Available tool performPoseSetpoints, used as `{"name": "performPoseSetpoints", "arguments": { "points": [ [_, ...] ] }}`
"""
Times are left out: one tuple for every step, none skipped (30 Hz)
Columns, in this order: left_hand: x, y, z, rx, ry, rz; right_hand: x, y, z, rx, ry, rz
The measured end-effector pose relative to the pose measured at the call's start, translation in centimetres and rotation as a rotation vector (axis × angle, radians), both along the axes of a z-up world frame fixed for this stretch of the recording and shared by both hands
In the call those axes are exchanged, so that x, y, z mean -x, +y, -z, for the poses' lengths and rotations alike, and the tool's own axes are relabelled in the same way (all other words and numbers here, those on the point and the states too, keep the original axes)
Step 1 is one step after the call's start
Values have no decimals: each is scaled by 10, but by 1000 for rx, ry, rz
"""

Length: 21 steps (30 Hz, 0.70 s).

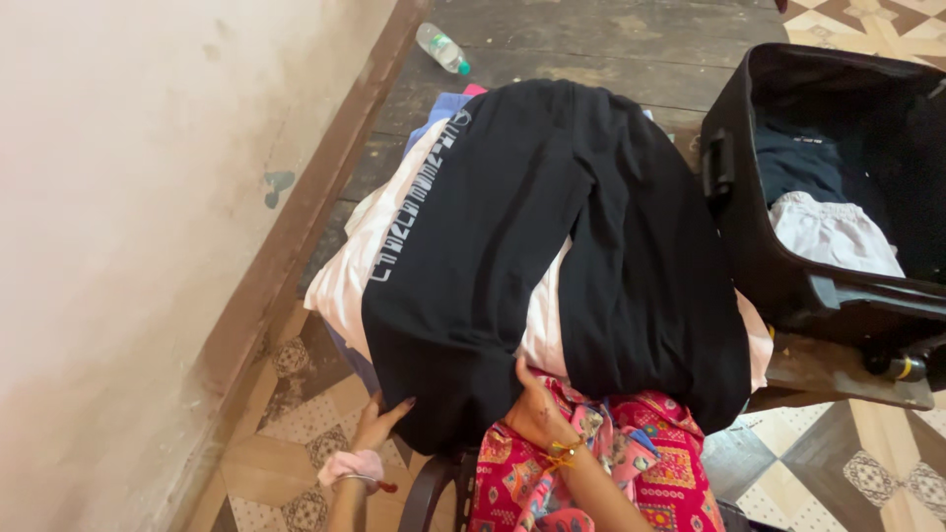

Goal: The person folds black pants and a black shirt by hand on a wooden surface and places the shirt into a suitcase.

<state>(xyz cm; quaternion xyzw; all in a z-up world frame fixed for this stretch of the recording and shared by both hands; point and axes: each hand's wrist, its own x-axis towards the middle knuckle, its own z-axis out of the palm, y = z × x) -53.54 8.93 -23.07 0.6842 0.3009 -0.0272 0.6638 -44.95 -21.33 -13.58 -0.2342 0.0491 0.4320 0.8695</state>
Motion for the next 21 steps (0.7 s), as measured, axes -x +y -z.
{"name": "performPoseSetpoints", "arguments": {
  "points": [
    [10, 6, 1, 109, 46, 62, -5, 3, 6, -36, 40, 0],
    [17, 10, 3, 114, 49, 56, -6, 3, 12, -72, 80, 0],
    [18, 17, 2, -52, 3, 201, -6, 0, 13, -74, 78, -7],
    [19, 25, -2, -220, -43, 346, -5, -6, 11, -24, -77, -8],
    [26, 35, -11, -238, 19, 342, -7, -10, 6, 28, -234, -8],
    [41, 44, -23, -256, 81, 337, -8, -10, 0, 27, -239, -12],
    [59, 58, -41, -172, 118, 266, -9, -11, -8, 44, -136, 17],
    [72, 70, -60, -88, 155, 197, -9, -11, -16, 60, -33, 45],
    [81, 76, -76, 190, -15, 30, -5, -10, -21, 61, -34, 45],
    [89, 77, -91, 466, -187, -140, 1, -9, -23, 27, -38, -13],
    [92, 73, -101, 466, -186, -141, 7, -8, -23, -8, -41, -72],
    [99, 70, -112, 281, -11, 51, 15, -6, -20, -8, -40, -74],
    [103, 69, -121, 91, 161, 239, 23, -3, -17, 240, -343, -221],
    [106, 67, -127, 90, 159, 239, 30, -1, -14, 488, -646, -366],
    [109, 65, -129, -32, 107, 444, 36, -4, -13, 490, -648, -364],
    [114, 64, -129, -157, 54, 648, 41, -6, -16, 165, -509, -358],
    [126, 65, -128, -154, 54, 650, 44, -8, -21, -157, -360, -346],
    [142, 67, -127, 298, -113, 441, 46, -8, -29, -154, -358, -344],
    [155, 70, -125, 738, -271, 200, 52, -7, -37, -242, -380, -297],
    [158, 71, -118, 740, -264, 197, 57, -6, -45, -330, -402, -248],
    [155, 73, -110, 464, -120, 253, 63, -5, -52, -330, -400, -247]
  ]
}}
